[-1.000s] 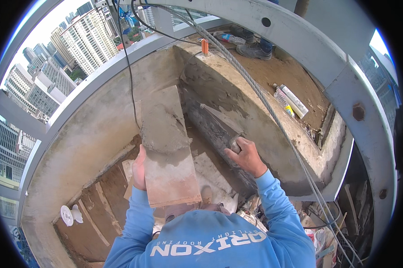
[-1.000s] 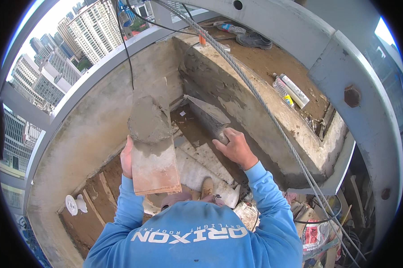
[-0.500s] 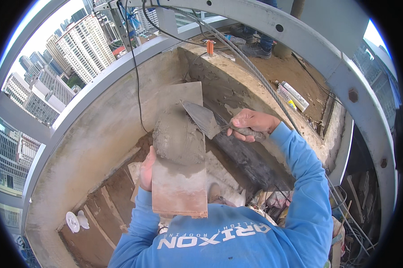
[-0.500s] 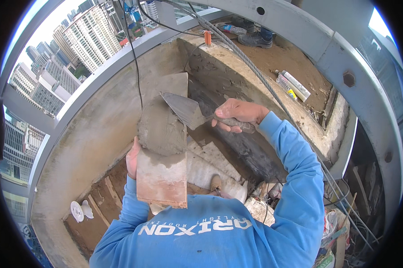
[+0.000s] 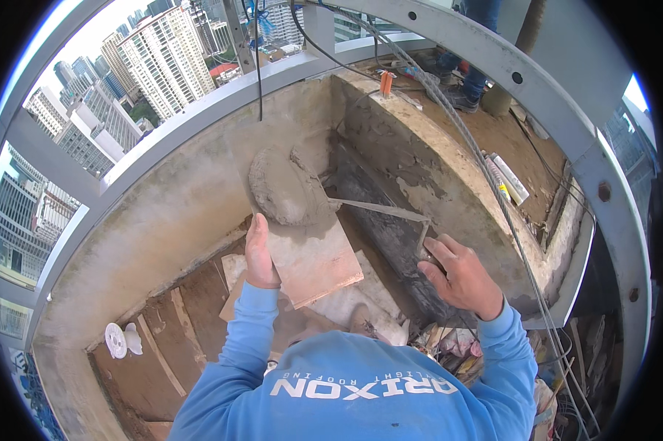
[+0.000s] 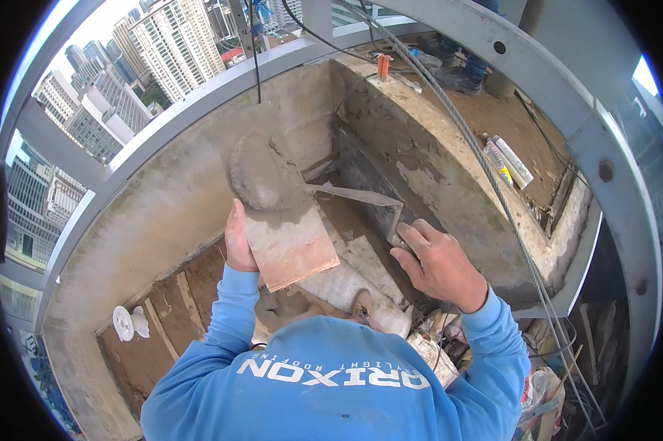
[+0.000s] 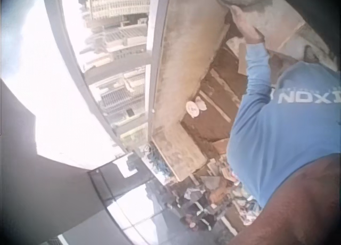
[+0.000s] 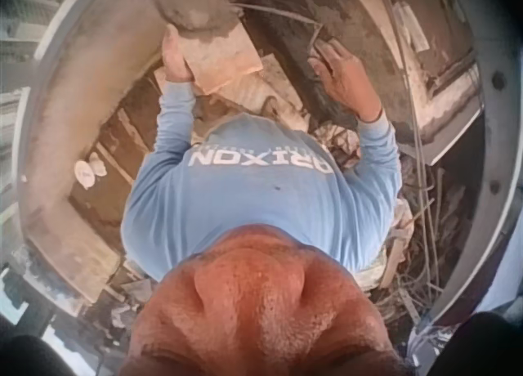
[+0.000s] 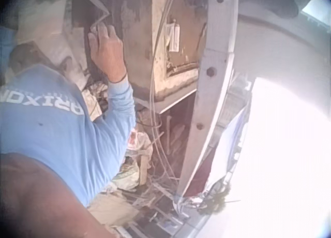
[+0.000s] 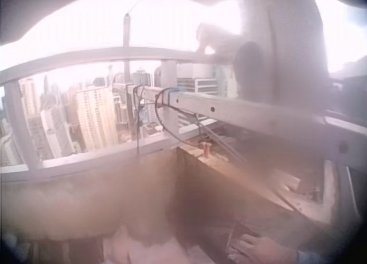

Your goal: The person scoops cement from a pile using a trowel and applies it to a wall surface, smoothing it with a hawk. The person repeatedly transfers cement from the hawk to the wall and smooths the surface.

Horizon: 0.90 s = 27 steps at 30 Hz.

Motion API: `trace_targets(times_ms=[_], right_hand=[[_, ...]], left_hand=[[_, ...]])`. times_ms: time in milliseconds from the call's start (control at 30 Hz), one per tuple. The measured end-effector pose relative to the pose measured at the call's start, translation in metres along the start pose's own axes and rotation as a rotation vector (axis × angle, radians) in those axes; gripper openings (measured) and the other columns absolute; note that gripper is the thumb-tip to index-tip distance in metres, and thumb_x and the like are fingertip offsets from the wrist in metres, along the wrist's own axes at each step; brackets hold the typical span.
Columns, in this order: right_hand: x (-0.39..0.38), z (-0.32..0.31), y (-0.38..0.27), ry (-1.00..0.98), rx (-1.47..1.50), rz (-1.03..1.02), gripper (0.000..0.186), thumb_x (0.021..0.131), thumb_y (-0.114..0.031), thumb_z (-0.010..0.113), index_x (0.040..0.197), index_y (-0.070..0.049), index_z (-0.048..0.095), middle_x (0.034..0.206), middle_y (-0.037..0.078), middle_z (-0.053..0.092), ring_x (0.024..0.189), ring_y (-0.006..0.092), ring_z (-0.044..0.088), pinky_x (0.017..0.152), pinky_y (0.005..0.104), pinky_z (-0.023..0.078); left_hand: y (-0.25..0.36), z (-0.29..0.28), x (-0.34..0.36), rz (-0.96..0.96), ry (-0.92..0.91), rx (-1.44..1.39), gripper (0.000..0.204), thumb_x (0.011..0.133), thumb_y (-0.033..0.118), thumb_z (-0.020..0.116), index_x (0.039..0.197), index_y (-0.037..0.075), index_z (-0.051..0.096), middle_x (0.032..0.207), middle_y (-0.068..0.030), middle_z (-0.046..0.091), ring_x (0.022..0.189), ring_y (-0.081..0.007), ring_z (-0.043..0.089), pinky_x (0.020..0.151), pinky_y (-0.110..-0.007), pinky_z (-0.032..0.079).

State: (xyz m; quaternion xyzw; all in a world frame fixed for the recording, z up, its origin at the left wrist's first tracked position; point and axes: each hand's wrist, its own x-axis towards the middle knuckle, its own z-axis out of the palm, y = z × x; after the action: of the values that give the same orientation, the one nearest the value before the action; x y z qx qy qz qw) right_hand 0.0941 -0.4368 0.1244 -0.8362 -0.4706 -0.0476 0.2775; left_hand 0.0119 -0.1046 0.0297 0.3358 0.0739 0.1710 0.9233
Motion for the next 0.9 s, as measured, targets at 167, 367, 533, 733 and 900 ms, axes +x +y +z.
trace_targets(times_ms=[167,367,533,733,900], right_hand=[[-0.015,0.011,-0.024,-0.068,-0.145,0.151,0.032,0.09,-0.023,0.068,0.116,-0.004,0.061,0.09,0.014,0.058,0.071,0.036,0.063,0.059,0.0451,0.051],[0.015,0.049,-0.011,0.066,-0.143,0.164,0.033,0.091,-0.023,0.067,0.118,-0.005,0.062,0.089,0.014,0.059,0.071,0.0369,0.064,0.06,0.0459,0.051],[0.043,0.068,-0.003,0.168,-0.095,0.112,0.035,0.091,-0.02,0.067,0.121,-0.002,0.061,0.087,0.016,0.061,0.073,0.038,0.063,0.061,0.0456,0.051],[0.078,0.08,0.012,0.335,-0.141,0.068,0.036,0.091,-0.023,0.068,0.12,-0.003,0.061,0.086,0.014,0.061,0.072,0.0359,0.064,0.06,0.0448,0.052],[0.09,0.101,0.038,0.487,-0.279,0.136,0.036,0.091,-0.025,0.068,0.118,-0.003,0.059,0.092,0.012,0.059,0.075,0.0338,0.063,0.061,0.0444,0.051]], left_hand=[[-0.005,0.006,0.01,0.037,-0.048,-0.039,0.053,0.106,0.042,0.042,0.14,0.002,0.043,0.134,-0.0166,0.055,0.117,-0.0327,0.06,0.098,-0.049,0.052],[-0.01,0.025,-0.003,0.104,-0.039,0.107,0.048,0.107,0.035,0.042,0.14,0.001,0.042,0.134,-0.0154,0.055,0.119,-0.031,0.059,0.098,-0.047,0.052],[-0.006,0.004,-0.012,0.143,-0.101,0.247,0.049,0.107,0.03,0.043,0.144,-0.001,0.039,0.141,-0.0147,0.05,0.126,-0.0266,0.054,0.105,-0.042,0.046],[0.007,-0.046,-0.015,0.156,-0.264,0.404,0.058,0.103,0.027,0.052,0.15,-0.004,0.034,0.149,-0.0118,0.046,0.134,-0.0224,0.045,0.113,-0.036,0.033],[0.005,-0.071,-0.036,0.052,-0.062,0.223,0.054,0.105,0.027,0.048,0.148,-0.003,0.037,0.146,-0.0115,0.048,0.132,-0.0236,0.048,0.111,-0.037,0.036]])
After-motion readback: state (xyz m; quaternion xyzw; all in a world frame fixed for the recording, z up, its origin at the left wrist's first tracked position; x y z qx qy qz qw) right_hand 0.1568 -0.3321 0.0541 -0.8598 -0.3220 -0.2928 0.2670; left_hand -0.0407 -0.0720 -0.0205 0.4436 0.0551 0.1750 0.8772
